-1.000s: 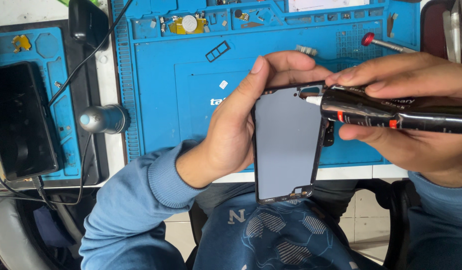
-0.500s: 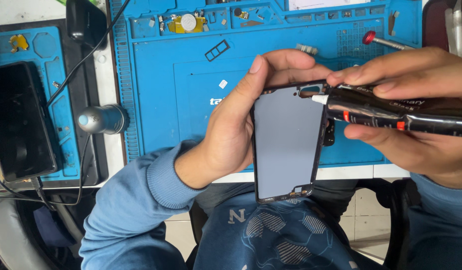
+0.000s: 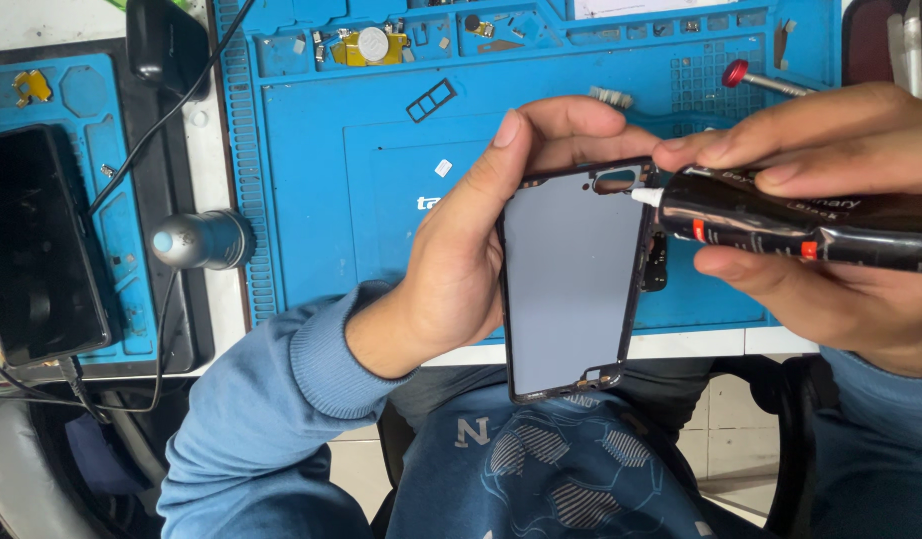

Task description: The person disassembles a smartphone, removes the camera module, applies adhesive, and reattaches the camera module to the back cover. The person then places the back cover onto the phone chassis.

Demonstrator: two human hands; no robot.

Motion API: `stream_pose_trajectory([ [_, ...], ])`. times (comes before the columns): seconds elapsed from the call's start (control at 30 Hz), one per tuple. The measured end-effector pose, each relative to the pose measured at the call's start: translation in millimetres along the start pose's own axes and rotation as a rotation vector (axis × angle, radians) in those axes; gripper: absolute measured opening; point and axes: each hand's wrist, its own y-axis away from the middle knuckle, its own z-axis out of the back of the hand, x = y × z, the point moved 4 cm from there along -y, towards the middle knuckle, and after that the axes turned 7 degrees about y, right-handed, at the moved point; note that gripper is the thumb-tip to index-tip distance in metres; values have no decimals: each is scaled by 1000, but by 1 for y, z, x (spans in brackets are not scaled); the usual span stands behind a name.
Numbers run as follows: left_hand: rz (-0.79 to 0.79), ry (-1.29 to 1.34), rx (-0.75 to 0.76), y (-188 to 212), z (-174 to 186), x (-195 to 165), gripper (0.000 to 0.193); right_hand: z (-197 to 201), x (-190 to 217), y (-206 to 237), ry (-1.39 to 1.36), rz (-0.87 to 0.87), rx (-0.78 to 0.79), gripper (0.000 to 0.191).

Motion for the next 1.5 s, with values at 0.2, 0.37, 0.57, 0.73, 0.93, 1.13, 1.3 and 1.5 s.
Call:
stream_pose_trajectory([
  [0.2, -10, -18, 17, 1, 1, 0, 52, 0, -1, 0, 19, -2, 10, 47],
  [0.37, -6, -5, 25, 0, 1, 1, 52, 0, 4, -3, 39, -20, 28, 47],
  [0.57, 3, 7, -10, 0, 1, 2, 52, 1, 8, -8, 51, -13, 39, 46],
  [0.73, -1, 6, -13, 0, 1, 1, 51, 1, 8, -10, 68, 4, 35, 45],
  [0.93, 11, 40, -10, 1, 2, 3, 51, 1, 7, -12, 96, 39, 49, 44],
  [1.13, 4, 53, 36, 1, 3, 4, 51, 1, 4, -11, 34, 1, 28, 43],
  [1.3, 1, 41, 38, 1, 3, 4, 50, 1, 5, -8, -12, -44, 14, 43],
  [1.5, 8, 45, 45, 1, 1, 3, 50, 2, 6, -8, -7, -45, 7, 43],
])
